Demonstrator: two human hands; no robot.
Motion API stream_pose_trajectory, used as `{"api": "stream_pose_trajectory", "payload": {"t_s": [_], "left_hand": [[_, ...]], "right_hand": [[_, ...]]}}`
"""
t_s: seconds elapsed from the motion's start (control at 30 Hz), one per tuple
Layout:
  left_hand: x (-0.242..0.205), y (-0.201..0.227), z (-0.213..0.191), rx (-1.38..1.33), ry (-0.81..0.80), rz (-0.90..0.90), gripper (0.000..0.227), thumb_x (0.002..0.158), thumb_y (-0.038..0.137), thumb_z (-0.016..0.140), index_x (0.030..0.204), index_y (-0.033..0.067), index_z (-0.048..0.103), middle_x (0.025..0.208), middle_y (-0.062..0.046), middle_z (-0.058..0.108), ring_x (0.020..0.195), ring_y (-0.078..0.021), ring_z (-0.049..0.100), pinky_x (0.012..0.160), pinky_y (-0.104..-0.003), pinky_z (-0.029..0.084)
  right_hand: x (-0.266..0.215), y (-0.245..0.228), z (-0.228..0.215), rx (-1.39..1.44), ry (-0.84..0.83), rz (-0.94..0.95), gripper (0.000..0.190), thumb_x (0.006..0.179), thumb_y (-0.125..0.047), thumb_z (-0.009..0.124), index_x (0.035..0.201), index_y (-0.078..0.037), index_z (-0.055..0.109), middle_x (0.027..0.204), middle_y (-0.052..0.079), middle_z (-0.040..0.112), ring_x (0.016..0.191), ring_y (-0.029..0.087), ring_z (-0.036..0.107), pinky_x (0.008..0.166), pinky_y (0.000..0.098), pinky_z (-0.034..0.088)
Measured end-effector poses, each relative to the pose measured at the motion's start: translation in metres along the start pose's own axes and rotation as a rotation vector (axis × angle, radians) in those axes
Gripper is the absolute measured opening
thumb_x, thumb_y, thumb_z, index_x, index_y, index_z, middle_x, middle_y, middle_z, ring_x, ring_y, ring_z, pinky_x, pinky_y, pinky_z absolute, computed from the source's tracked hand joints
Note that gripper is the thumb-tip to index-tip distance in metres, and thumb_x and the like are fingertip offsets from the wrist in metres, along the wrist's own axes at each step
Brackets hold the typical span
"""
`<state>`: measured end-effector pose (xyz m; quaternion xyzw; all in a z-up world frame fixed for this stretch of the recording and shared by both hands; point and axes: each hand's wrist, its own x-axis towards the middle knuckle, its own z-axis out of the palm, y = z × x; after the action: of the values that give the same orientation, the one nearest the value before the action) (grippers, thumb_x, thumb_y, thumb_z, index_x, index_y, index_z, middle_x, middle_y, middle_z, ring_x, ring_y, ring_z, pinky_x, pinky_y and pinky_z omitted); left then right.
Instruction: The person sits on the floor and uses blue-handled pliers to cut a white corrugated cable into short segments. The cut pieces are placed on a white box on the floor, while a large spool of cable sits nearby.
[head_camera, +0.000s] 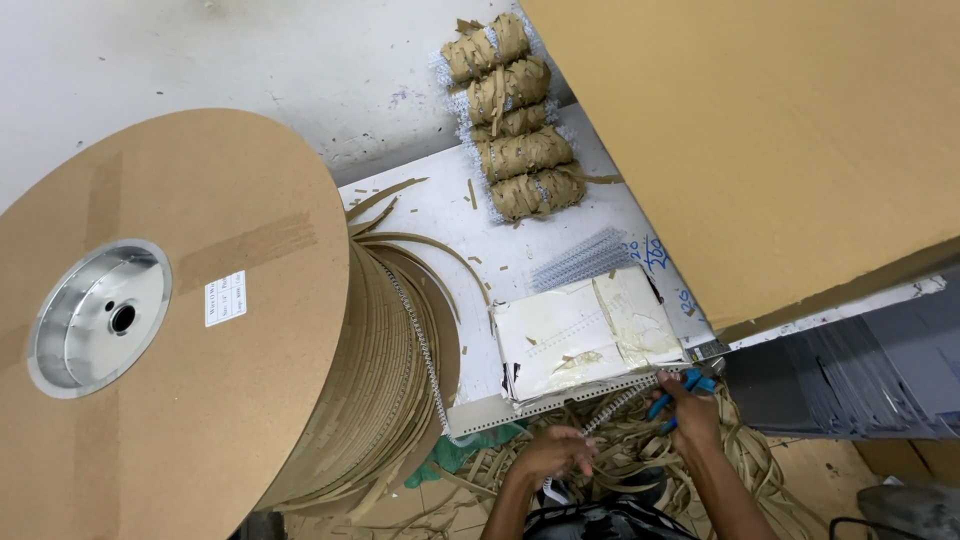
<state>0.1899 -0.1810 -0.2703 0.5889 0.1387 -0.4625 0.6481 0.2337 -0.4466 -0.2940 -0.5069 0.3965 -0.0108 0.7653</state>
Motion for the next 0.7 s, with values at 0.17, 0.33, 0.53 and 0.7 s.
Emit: {"api": "stream_pose_trajectory", "payload": {"t_s": [0.17, 0.33, 0.53, 0.7], "left_hand": [[-0.007, 0.006, -0.004, -0.035, 0.183, 0.041, 0.023, 0.105, 0.033, 0.079, 0.1, 0.0104, 0.08, 0.068, 0.002, 0.066, 0.045, -0.0041, 0.051, 0.043, -0.018, 0.037], [0.007, 0.006, 0.002, -0.174, 0.331, 0.09, 0.034, 0.103, 0.036, 0.081, 0.085, 0.0083, 0.076, 0.076, -0.002, 0.072, 0.052, -0.0076, 0.052, 0.046, -0.022, 0.039], [0.014, 0.02, 0.023, -0.185, 0.529, 0.045, 0.051, 0.109, 0.033, 0.07, 0.063, 0.0125, 0.064, 0.058, 0.0, 0.059, 0.043, -0.0114, 0.041, 0.047, -0.027, 0.029], [0.005, 0.028, 0.031, -0.314, 0.516, 0.018, 0.033, 0.107, 0.026, 0.062, 0.097, 0.0028, 0.083, 0.053, 0.001, 0.051, 0.041, -0.0115, 0.04, 0.041, -0.028, 0.031]], "right_hand": [[0.001, -0.004, 0.001, 0.056, -0.011, -0.001, 0.022, 0.096, -0.009, 0.085, 0.083, -0.006, 0.067, 0.069, 0.014, 0.067, 0.057, 0.026, 0.066, 0.049, 0.041, 0.059], [0.006, -0.001, 0.001, 0.05, 0.044, 0.016, 0.028, 0.094, -0.009, 0.086, 0.081, -0.015, 0.062, 0.069, 0.011, 0.068, 0.058, 0.022, 0.067, 0.044, 0.039, 0.057], [-0.01, 0.006, -0.008, -0.07, -0.033, -0.115, 0.04, 0.101, -0.02, 0.081, 0.074, -0.017, 0.051, 0.061, 0.009, 0.058, 0.052, 0.021, 0.061, 0.038, 0.0389, 0.046], [-0.05, 0.012, -0.004, -0.978, -0.415, 0.141, 0.047, 0.103, -0.053, 0.06, 0.108, -0.013, 0.082, 0.085, 0.009, 0.072, 0.079, 0.024, 0.065, 0.077, 0.0384, 0.048]]}}
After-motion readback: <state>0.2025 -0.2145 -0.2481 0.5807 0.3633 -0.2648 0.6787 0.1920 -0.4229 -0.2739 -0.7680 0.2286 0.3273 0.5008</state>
